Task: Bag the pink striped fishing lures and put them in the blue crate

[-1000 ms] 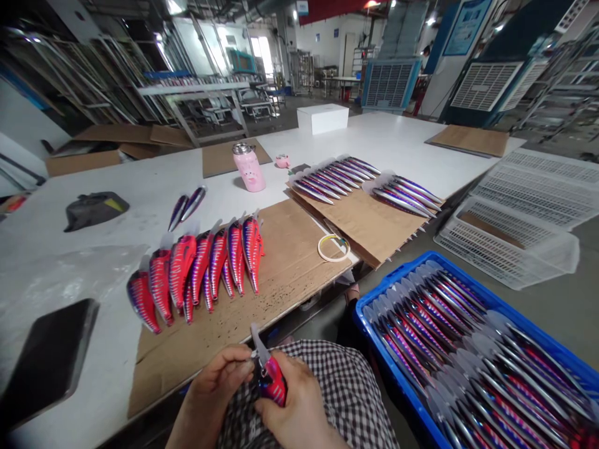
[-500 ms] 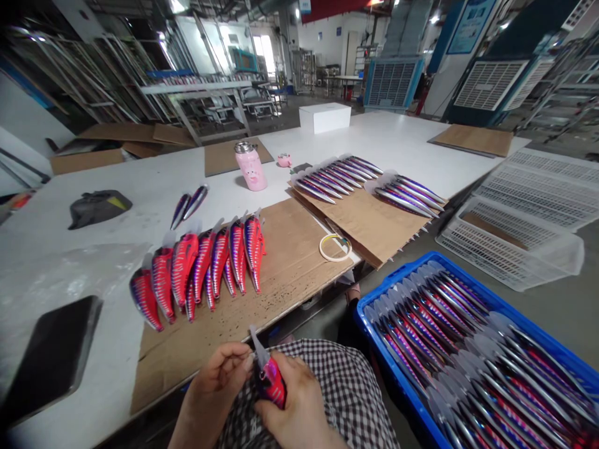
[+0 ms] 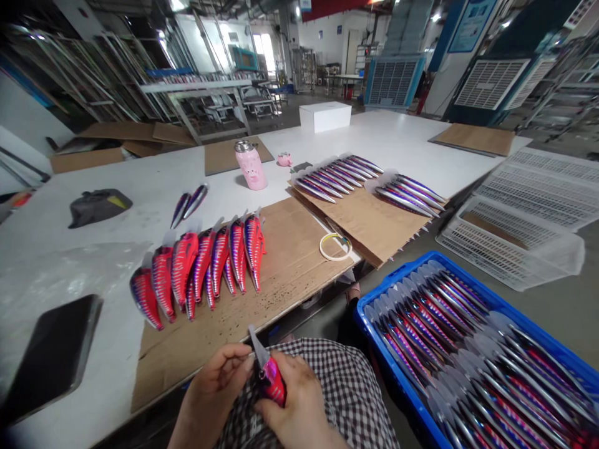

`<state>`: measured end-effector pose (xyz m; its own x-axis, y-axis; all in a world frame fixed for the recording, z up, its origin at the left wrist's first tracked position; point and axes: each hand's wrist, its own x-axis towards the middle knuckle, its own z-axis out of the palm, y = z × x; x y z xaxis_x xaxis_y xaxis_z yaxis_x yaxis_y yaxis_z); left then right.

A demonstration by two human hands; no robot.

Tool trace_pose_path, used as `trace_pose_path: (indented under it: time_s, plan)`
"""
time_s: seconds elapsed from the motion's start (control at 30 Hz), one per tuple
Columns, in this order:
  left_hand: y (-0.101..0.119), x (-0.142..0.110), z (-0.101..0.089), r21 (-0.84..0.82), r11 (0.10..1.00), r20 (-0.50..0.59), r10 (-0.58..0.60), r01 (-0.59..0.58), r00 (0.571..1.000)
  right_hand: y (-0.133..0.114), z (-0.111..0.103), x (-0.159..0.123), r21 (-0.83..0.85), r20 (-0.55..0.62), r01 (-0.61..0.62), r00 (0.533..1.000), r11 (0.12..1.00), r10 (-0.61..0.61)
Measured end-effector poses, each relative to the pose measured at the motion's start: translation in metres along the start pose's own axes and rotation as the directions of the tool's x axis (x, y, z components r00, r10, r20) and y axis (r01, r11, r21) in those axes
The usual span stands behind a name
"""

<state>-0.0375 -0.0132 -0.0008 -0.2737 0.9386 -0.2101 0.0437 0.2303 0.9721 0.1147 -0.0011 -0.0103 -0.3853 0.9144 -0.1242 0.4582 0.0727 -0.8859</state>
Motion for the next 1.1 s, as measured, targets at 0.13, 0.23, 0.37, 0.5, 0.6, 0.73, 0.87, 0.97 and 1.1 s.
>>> trace_pose_path:
  time_s: [0.13, 0.23, 0.37, 0.5, 0.6, 0.73, 0.87, 0.97, 1.1]
  plan:
    - [0.005, -0.001, 0.000, -0.043, 0.999, 0.001, -0.025, 0.025, 1.000, -0.002, -0.001, -0.001, 0.026, -0.011, 0.002, 1.000, 1.000, -0.002]
    - [0.009, -0.001, -0.002, -0.040, 0.998, 0.014, -0.055, 0.055, 0.998, -0.004, -0.003, -0.001, 0.049, -0.006, 0.019, 1.000, 0.999, -0.019]
    - [0.011, -0.002, -0.005, -0.045, 0.998, 0.024, -0.046, 0.047, 0.999, -0.006, -0.005, 0.000, 0.056, 0.003, 0.033, 0.999, 0.998, -0.033]
    - [0.015, -0.002, -0.004, -0.064, 0.995, 0.035, -0.072, 0.074, 0.997, -0.005, -0.005, 0.000, 0.058, 0.015, 0.036, 0.999, 0.998, -0.037]
    - [0.020, -0.003, -0.003, -0.089, 0.992, 0.019, -0.088, 0.090, 0.996, -0.004, -0.005, -0.001, 0.065, 0.022, 0.036, 0.999, 0.997, -0.038]
    - [0.021, -0.003, -0.008, -0.061, 0.992, 0.069, -0.105, 0.109, 0.992, -0.002, -0.005, -0.001, 0.043, 0.029, 0.057, 0.998, 0.997, -0.059]
    - [0.019, -0.001, -0.012, -0.041, 0.994, 0.105, -0.093, 0.097, 0.990, -0.002, -0.003, 0.000, 0.035, 0.033, 0.073, 0.997, 0.997, -0.074]
    - [0.021, -0.003, -0.009, -0.048, 0.996, 0.072, -0.071, 0.075, 0.995, -0.002, -0.003, 0.000, 0.037, 0.041, 0.069, 0.997, 0.997, -0.070]
    - [0.020, -0.004, -0.006, -0.031, 0.999, 0.050, -0.025, 0.027, 0.998, -0.001, -0.002, 0.001, 0.027, 0.049, 0.050, 0.997, 0.998, -0.052]
